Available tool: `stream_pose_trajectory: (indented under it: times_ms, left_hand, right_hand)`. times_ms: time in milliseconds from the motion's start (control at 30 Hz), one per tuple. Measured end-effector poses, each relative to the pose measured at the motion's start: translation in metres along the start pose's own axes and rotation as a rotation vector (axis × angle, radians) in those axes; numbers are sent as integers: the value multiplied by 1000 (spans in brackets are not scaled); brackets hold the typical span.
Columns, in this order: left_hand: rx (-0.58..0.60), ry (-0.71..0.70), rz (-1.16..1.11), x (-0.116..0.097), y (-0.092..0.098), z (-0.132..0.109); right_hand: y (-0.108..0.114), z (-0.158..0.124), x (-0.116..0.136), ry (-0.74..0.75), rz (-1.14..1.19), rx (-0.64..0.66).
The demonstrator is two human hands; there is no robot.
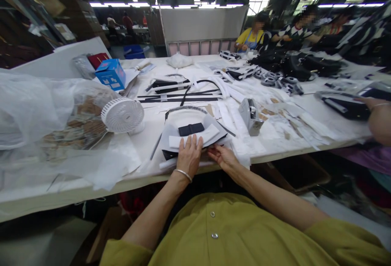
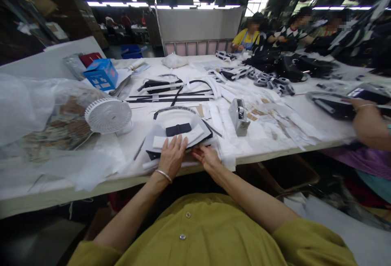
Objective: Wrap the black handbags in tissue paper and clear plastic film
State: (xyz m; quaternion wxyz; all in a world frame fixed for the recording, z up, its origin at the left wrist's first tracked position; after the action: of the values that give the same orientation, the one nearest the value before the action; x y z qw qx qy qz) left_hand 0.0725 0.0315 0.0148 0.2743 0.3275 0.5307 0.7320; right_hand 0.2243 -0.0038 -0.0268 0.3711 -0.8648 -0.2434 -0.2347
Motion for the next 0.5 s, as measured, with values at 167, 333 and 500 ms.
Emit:
stream_pose_trajectory:
  times_ms: [167, 333, 500]
  left_hand:
    - [-119, 10, 42, -9, -21, -16]
    - [-140, -36, 90, -3, -28, -15]
    - [-200, -39, 104, -5, -36, -18]
  right_hand:
    - [7, 7, 2, 13, -65, 18]
    - [16, 2, 20, -200, -345, 86]
    - [16, -43, 26, -226, -676, 264]
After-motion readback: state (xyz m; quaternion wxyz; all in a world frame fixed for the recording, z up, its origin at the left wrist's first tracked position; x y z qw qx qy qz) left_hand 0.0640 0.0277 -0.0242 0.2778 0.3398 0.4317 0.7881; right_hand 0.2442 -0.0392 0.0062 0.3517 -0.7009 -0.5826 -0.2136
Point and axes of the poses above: each hand's wrist, its own z-axis towards the middle knuckle, its own y-axis out of the back of the hand, x = y × z, the point moved 2 cm from there along z, towards the middle knuckle, and after that the axes turned 8 degrees about -y, right-handed, at the moved point
